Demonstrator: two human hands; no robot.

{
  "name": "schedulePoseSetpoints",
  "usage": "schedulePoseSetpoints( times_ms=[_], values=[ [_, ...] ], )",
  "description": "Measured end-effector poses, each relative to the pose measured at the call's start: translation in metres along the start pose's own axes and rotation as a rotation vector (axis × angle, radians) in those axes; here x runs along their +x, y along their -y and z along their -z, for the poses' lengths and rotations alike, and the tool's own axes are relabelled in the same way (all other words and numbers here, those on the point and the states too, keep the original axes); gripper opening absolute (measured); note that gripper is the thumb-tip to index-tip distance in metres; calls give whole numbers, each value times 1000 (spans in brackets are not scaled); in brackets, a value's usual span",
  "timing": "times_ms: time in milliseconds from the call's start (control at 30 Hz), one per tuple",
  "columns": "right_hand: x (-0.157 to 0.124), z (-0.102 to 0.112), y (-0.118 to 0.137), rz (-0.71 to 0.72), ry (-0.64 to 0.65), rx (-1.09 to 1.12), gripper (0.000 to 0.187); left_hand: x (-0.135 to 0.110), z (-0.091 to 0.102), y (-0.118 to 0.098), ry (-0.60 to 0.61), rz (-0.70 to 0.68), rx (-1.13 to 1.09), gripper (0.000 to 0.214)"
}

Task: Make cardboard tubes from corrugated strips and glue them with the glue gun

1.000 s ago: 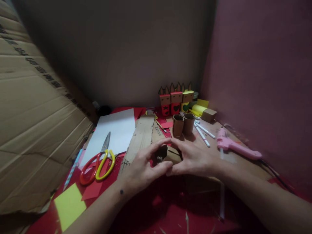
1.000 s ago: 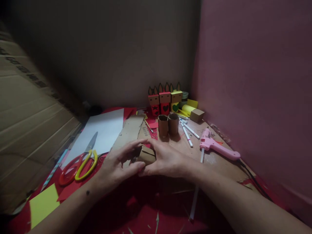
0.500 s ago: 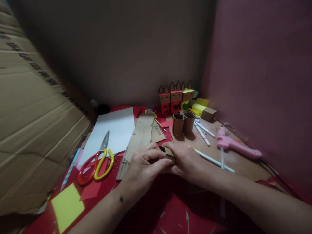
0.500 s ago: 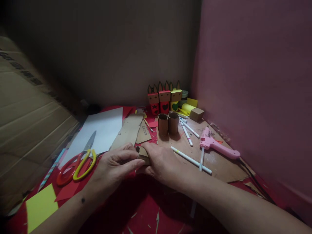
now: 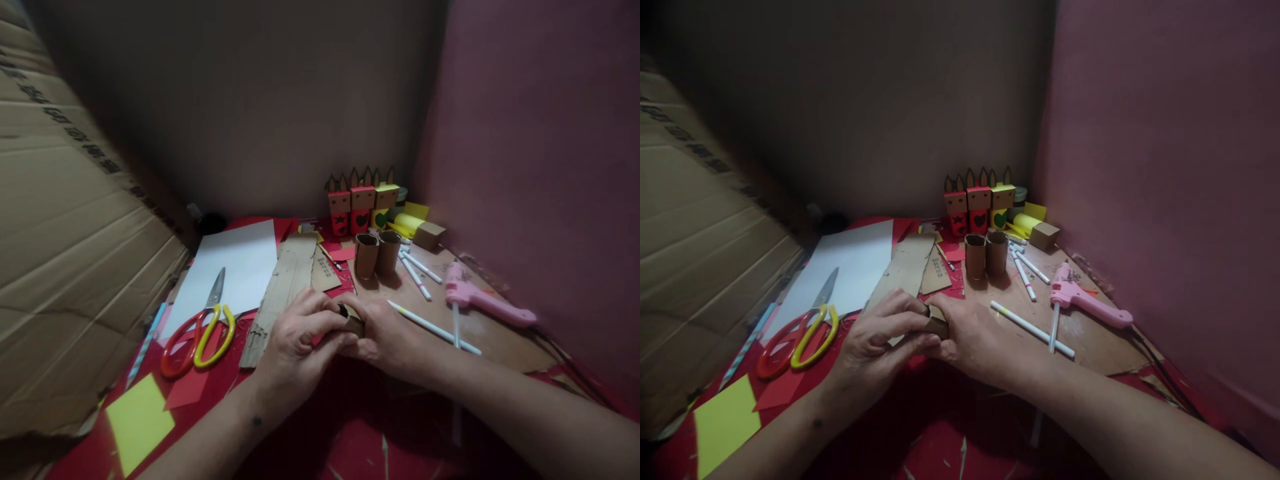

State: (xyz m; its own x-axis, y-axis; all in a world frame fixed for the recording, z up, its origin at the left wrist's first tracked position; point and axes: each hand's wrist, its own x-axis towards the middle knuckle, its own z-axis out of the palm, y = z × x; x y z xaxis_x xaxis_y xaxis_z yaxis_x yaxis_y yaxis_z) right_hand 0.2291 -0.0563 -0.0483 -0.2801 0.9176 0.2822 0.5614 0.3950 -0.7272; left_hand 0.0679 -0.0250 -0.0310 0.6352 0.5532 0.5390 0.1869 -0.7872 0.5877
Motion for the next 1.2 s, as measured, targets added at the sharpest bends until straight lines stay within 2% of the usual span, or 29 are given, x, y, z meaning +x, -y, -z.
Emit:
schedulePoseSetpoints(
  times_ms=[67,167,333,600,700,867,1033,1200],
  values=[
    [0,0,0,9,-4,38,19,1,2,1,-22,-75,67,9],
    [1,0,-2,31,-79,154,28,2,9,3,-42,-100,137,3],
    [3,4,-2,31,-161,262,40,5,23,12,-55,-153,223,9],
    [1,4,-2,76,-122,202,45,4,19,14,58,-99,131,11],
    [2,3,-2,86,-155,189,42,5,19,14,61,-82,111,8],
    [0,3,0,82,-123,187,38,4,18,12,46,-68,96,8],
    [1,3,-2,103,-148,214,39,2,15,16,-13,-42,55,6],
    [0,2,-4,132,-146,204,37,1,16,14,49,23,58,12]
  ],
)
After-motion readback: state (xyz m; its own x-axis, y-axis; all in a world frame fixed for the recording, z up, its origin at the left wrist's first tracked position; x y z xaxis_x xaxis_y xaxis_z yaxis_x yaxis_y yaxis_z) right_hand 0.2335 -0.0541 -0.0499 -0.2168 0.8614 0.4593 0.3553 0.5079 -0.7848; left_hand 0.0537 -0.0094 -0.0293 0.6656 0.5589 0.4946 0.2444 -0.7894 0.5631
